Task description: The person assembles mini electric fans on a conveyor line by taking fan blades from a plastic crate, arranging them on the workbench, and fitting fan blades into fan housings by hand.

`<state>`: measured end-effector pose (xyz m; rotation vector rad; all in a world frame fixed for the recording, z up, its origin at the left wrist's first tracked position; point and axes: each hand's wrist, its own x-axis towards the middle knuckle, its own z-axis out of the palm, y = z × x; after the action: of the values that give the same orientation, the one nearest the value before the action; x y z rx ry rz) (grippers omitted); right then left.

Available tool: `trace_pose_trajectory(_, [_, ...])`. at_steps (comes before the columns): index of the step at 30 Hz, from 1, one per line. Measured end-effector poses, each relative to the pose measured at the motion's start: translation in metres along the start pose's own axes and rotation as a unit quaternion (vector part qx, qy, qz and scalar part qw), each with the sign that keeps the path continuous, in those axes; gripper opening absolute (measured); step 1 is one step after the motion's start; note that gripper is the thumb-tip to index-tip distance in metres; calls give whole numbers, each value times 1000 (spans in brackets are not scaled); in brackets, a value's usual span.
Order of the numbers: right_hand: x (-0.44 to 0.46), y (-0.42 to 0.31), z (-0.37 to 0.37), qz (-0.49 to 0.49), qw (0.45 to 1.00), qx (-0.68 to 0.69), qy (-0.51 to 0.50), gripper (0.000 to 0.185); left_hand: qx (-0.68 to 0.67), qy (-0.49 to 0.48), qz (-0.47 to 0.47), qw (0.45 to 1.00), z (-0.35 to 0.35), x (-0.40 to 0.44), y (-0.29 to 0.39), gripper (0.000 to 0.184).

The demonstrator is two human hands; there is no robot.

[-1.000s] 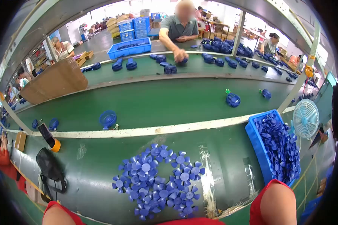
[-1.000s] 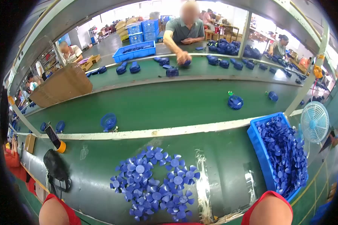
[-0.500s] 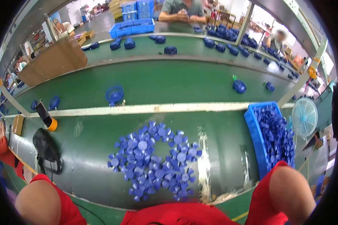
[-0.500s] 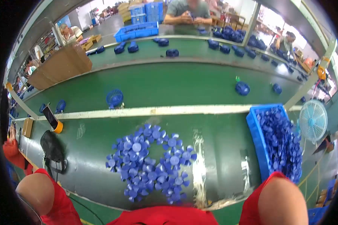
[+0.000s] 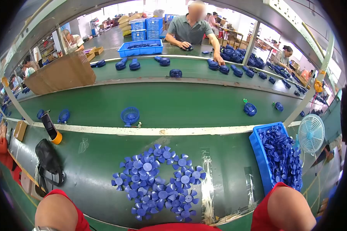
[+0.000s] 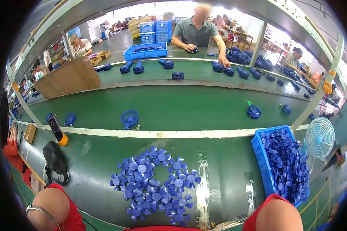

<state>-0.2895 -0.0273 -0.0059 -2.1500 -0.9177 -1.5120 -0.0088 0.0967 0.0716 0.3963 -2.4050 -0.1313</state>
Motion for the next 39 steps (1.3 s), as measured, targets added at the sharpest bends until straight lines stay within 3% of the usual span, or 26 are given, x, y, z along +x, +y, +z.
trace_pose_trajectory(4, [16, -18, -25, -53, 993, -68, 81, 39, -86, 120, 21, 989, -35, -2, 26, 58])
trace_pose_trajectory(8, [13, -27, -50, -32, 962, -188, 196, 39, -170, 357, -41, 918, -17, -24, -16, 59])
trace_pose_trajectory(10, [-8, -10, -46, 105, 921, -258, 273, 39, -113, 458, -144, 870, 17, -45, -79, 56])
trace_pose_trajectory(12, [-44, 20, -20, 307, 857, -281, 305, 20, -64, 442, -248, 860, 48, -67, -130, 40])
trace_pose_trajectory(13, [-63, 35, -8, 404, 814, -286, 303, 10, -60, 420, -366, 828, 61, -78, -145, 31])
trace_pose_trajectory(14, [-89, 40, -3, 520, 773, -283, 229, 14, -51, 386, -440, 809, 76, -95, -169, 31])
trace_pose_trajectory(16, [-154, 47, 8, 634, 729, -252, 55, 19, -105, 363, -515, 770, 104, -146, -227, 31])
trace_pose_trajectory(18, [-201, 40, 24, 650, 692, -296, -106, 25, -67, 301, -629, 713, 131, -182, -275, 31])
trace_pose_trajectory(20, [-222, 31, 36, 644, 672, -305, -203, 28, -18, 228, -687, 690, 157, -203, -316, 40])
trace_pose_trajectory(23, [-243, 24, 47, 666, 667, -275, -190, 31, 72, 212, -722, 654, 195, -203, -366, 52])
trace_pose_trajectory(26, [-245, 24, 43, 656, 668, -295, -191, 33, 106, 170, -728, 656, 217, -202, -401, 56])
trace_pose_trajectory(27, [-243, 24, 43, 647, 670, -308, -193, 33, 109, 186, -717, 663, 217, -197, -408, 42])
trace_pose_trajectory(30, [-220, 22, 38, 639, 669, -305, -227, 34, -44, 266, -759, 593, 214, -184, -408, 25])
trace_pose_trajectory(31, [-219, 22, 38, 642, 661, -300, -248, 34, -33, 299, -738, 605, 213, -183, -410, 16])
trace_pose_trajectory(33, [-226, 21, 44, 636, 659, -281, -287, 35, -131, 324, -710, 611, 201, -181, -401, 27])
trace_pose_trajectory(35, [-245, 22, 50, 599, 672, -322, -293, 35, -147, 383, -697, 588, 185, -152, -355, 44])
trace_pose_trajectory(39, [-259, 21, 53, 581, 668, -386, -261, 31, -300, 455, -588, 598, 178, -147, -279, 26])
